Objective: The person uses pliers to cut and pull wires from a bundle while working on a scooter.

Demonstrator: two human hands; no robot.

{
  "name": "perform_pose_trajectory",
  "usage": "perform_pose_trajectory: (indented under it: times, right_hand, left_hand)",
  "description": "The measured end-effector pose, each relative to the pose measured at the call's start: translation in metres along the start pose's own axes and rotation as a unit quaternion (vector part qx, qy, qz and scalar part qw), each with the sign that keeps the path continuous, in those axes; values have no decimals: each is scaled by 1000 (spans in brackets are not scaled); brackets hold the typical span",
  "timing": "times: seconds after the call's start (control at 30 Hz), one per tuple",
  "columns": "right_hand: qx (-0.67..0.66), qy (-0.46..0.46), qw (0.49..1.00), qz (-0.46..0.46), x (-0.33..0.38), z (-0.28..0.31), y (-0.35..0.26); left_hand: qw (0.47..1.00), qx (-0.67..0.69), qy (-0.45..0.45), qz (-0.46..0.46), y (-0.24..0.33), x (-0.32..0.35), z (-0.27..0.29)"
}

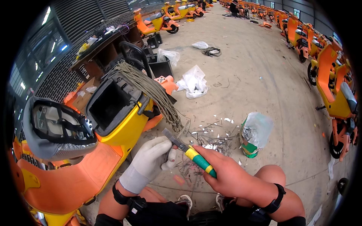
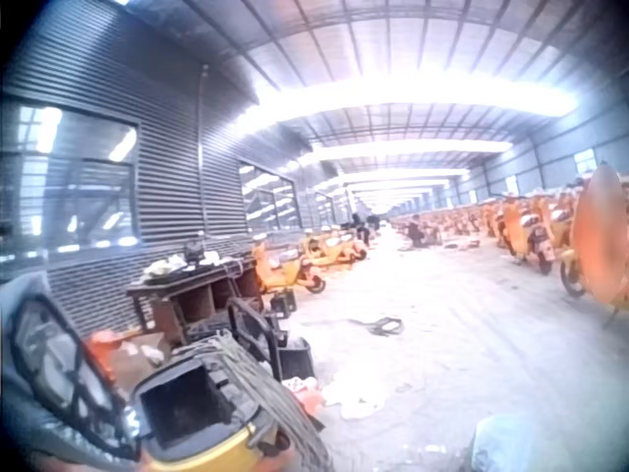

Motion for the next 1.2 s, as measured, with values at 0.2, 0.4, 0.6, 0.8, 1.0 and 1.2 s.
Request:
perform_pose_trajectory:
  times: [0.2, 0.4, 0.6, 0.8, 1.0, 1.2]
  right_hand:
    - [77, 42, 989, 115, -1, 6, -12]
    - [6, -1, 998, 59, -1, 1, -10]
    - [-85, -41, 995, -13, -1, -9, -2]
    - [-137, -70, 985, -80, 2, -16, 6]
    - [-126, -67, 985, -94, 1, -11, 8]
    - [31, 15, 999, 16, -1, 0, 4]
  left_hand:
    - [998, 21, -64, -14, 1, 6, -5]
    - [968, -158, 81, -177, 25, 14, -1]
    - [695, -427, 212, -539, 58, 45, -18]
    - [581, -507, 223, -597, 54, 51, -34]
    - [572, -523, 225, -591, 51, 47, -35]
    - [984, -150, 63, -67, 14, 0, -4]
Point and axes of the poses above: each hand's wrist, its own x-axis away from the middle knuckle, its own z-axis out of the back of the hand, y = z × x, the point moved 9 cm from there along -x, towards the middle knuckle, and after that the axes turned 11 degrees about y, right-handed, at the moved point
